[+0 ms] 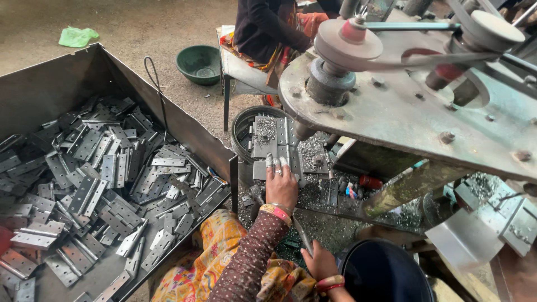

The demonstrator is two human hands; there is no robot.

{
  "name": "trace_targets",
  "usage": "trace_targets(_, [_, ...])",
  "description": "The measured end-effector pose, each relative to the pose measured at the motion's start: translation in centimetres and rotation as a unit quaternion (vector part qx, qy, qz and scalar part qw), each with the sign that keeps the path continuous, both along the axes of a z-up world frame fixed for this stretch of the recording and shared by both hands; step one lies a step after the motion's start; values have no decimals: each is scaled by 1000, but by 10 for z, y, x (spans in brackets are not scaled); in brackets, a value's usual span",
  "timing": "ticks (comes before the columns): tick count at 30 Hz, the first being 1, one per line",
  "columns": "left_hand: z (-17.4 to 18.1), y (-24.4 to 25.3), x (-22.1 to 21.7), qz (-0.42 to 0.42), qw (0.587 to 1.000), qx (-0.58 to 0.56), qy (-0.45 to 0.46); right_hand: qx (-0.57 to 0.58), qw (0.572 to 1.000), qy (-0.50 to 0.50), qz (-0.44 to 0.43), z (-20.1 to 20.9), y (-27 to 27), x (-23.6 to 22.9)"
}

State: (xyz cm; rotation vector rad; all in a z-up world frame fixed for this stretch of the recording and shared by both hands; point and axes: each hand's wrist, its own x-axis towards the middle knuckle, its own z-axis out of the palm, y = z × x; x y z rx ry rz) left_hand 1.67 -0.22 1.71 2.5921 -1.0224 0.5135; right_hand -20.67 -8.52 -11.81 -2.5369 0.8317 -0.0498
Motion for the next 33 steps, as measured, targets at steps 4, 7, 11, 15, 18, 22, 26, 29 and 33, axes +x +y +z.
trace_targets(4, [7,6,-5,-3,1000,12,-14,22,999,21,19,-9,-6,-4])
trace_targets(7, [16,-2,13,-4,999,32,-21,34,996,66,58,19,-35,18])
trace_targets(11, [8,-12,22,-2,999,44,4,-6,993,109,46,25,-36,9])
trace_targets(15, [7,-18,32,-13,995,91,45,5,998,51,-21,-5,-7,2])
trace_targets(18, [-2,-10,22,-11,1000,3,14,-5,1000,15,4,-17,-3,-9])
trace_targets(22, [1,-18,37,-19,998,58,32,48,996,14,70,18,-34,15])
trace_targets(26, [-4,-30,47,-13,997,60,49,6,995,87,44,47,-31,13])
trace_targets(29, [0,-36,56,-7,998,49,37,3,998,63,14,43,-13,10])
trace_targets(33, [-9,-19,35,-15,998,59,20,8,1000,-1,-8,19,8,-13])
